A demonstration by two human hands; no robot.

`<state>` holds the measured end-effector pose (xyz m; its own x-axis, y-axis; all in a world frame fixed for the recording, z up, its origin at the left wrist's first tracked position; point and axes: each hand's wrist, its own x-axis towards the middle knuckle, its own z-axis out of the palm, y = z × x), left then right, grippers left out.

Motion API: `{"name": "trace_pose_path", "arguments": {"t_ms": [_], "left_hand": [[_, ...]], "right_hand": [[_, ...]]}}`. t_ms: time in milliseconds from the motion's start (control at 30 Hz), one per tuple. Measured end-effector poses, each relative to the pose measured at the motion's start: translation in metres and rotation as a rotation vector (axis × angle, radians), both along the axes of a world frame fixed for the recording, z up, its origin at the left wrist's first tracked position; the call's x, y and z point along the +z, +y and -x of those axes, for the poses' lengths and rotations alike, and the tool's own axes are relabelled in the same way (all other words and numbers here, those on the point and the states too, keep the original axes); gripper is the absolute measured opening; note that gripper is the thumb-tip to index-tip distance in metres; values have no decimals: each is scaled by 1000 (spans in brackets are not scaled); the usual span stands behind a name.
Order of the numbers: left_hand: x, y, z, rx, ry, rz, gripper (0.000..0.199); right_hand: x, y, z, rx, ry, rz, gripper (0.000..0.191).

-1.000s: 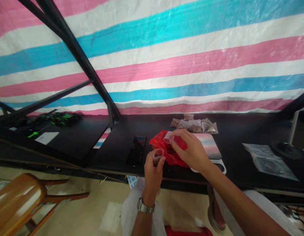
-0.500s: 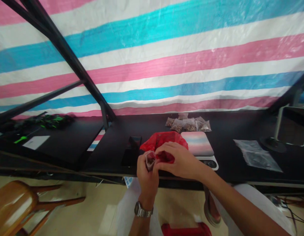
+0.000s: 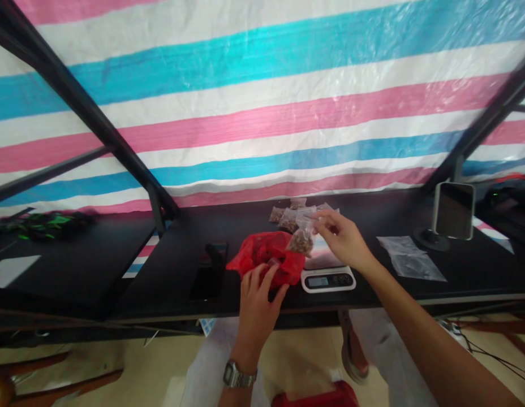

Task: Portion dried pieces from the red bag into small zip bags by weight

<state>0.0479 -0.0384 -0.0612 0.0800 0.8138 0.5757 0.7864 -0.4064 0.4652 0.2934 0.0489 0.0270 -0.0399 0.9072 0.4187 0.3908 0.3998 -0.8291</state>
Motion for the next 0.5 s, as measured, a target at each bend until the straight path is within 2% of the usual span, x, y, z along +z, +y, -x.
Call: {"name": "trace_pose_path", "arguments": {"t_ms": [100,200,333,500], "left_hand": [[-7,6,2,62,48,10,29],[-9,10,2,141,15,22,27],[-2,12,-3,278,-74,79,23],[7,17,-8,461,-126,171,26]], "right_hand": [[-12,14,-30,-35,-93,58,28],[-18,16,-42,-65,-243,75,26],[-17,14,-44,-134,-351,32,27],[-19,17,-51,-171,-336,22,26]]}}
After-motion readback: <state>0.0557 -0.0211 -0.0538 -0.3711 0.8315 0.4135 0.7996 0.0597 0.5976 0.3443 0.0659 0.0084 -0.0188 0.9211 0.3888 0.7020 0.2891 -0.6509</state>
